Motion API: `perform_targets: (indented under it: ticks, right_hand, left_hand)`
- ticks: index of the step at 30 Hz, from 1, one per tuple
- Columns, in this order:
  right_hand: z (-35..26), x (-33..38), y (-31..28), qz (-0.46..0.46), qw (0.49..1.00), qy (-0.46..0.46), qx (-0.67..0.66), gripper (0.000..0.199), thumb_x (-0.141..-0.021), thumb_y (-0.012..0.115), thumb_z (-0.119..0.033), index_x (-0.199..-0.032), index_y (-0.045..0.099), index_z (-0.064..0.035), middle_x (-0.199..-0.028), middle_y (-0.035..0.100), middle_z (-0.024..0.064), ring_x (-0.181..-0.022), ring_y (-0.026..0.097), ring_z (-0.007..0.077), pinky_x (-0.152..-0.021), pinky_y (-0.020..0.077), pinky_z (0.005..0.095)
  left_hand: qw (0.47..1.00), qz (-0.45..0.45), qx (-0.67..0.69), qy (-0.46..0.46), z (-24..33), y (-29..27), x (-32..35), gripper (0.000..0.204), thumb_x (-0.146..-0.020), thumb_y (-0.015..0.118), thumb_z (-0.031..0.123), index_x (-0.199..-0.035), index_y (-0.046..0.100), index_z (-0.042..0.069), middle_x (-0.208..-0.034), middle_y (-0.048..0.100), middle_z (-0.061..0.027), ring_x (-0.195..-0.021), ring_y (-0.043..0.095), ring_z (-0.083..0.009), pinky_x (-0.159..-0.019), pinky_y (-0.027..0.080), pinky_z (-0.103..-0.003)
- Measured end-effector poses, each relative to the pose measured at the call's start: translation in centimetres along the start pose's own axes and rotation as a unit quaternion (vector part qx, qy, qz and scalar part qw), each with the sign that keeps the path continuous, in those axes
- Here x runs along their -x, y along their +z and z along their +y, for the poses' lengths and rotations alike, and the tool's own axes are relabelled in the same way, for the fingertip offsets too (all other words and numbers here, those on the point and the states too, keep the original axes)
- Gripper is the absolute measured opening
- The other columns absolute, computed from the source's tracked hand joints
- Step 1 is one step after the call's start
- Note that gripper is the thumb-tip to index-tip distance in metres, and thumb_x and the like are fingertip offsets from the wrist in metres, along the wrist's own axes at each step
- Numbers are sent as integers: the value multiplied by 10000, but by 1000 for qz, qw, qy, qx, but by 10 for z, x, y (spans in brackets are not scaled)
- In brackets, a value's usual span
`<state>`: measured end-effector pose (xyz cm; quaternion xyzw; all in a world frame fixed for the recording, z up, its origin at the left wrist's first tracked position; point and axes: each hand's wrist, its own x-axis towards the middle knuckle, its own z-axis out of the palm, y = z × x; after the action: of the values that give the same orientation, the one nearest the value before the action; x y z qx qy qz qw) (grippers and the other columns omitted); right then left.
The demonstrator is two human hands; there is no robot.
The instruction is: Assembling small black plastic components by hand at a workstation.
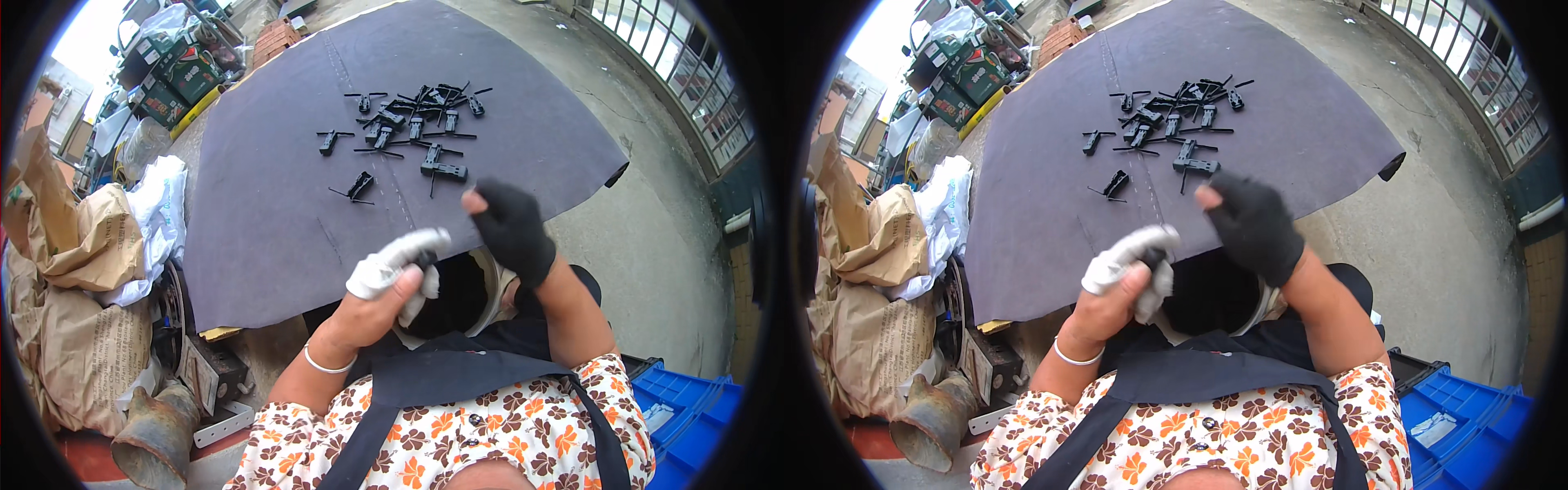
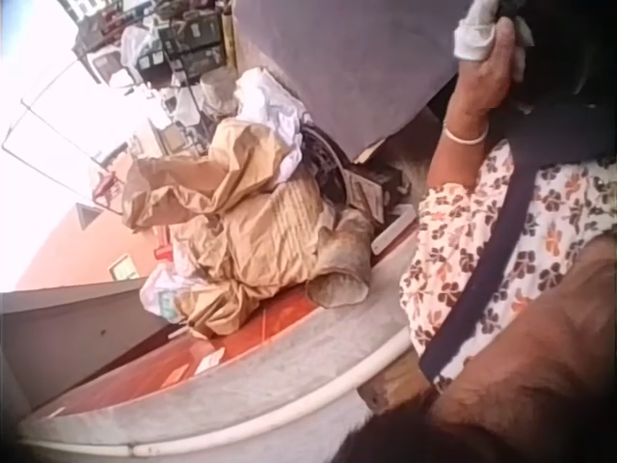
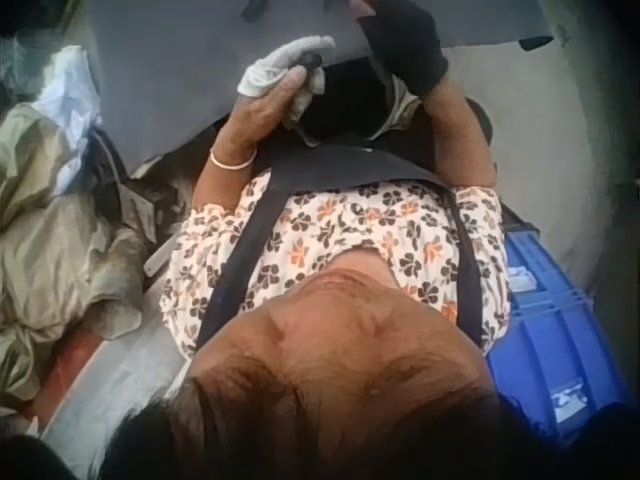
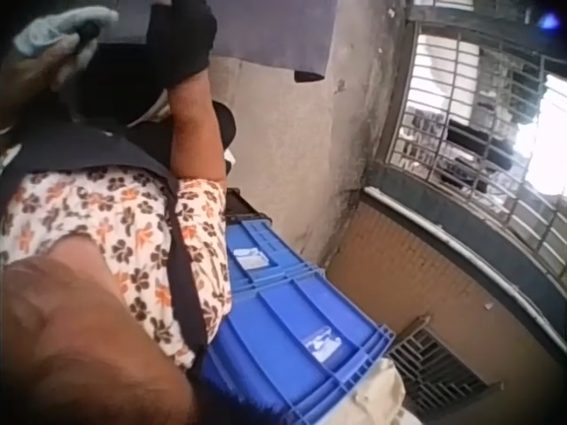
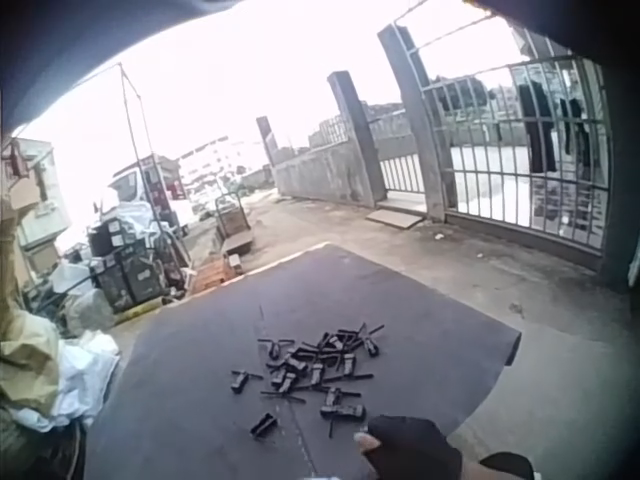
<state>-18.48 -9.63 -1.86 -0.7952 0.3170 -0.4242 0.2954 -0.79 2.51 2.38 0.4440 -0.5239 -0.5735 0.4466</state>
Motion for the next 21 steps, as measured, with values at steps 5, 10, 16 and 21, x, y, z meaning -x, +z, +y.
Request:
perform_targets:
  ticks: [5,10,16,21]
  right_hand:
    - [9,-33,3,-83,956,116,256,234,-807,640,-245,-939,579,-62,-791,639,136,-709,623,330,-596,477,396]
    - [31,-27,8,-83,968,45,235,233,-797,635,-215,-976,590,-71,-769,637,112,-684,624,303,-590,476,373]
    - [-6,-3,3,-149,973,-178,-6,347,-693,668,12,-1017,593,-89,-754,629,80,-633,619,255,-560,479,308]
    - [-13,2,10,-134,974,-182,-19,333,-694,685,-14,-1008,593,-77,-750,623,81,-610,608,231,-573,480,291]
  left_hand:
    - [878,-37,-474,54,-12,5,8,323,-820,587,107,-1143,588,96,-1034,616,-144,-968,567,-329,-823,465,-378]
    - [865,50,-495,60,0,-6,5,227,-864,551,124,-1080,607,78,-898,640,-112,-665,617,-227,-597,493,-315]
    - [943,-4,313,-116,-6,-32,-11,276,-927,455,112,-1153,518,-34,-863,644,-119,-474,491,-80,-386,373,-206]
    - [943,8,312,-112,-16,-20,-18,253,-925,505,131,-1149,521,14,-762,615,-71,-445,441,-67,-375,339,-210]
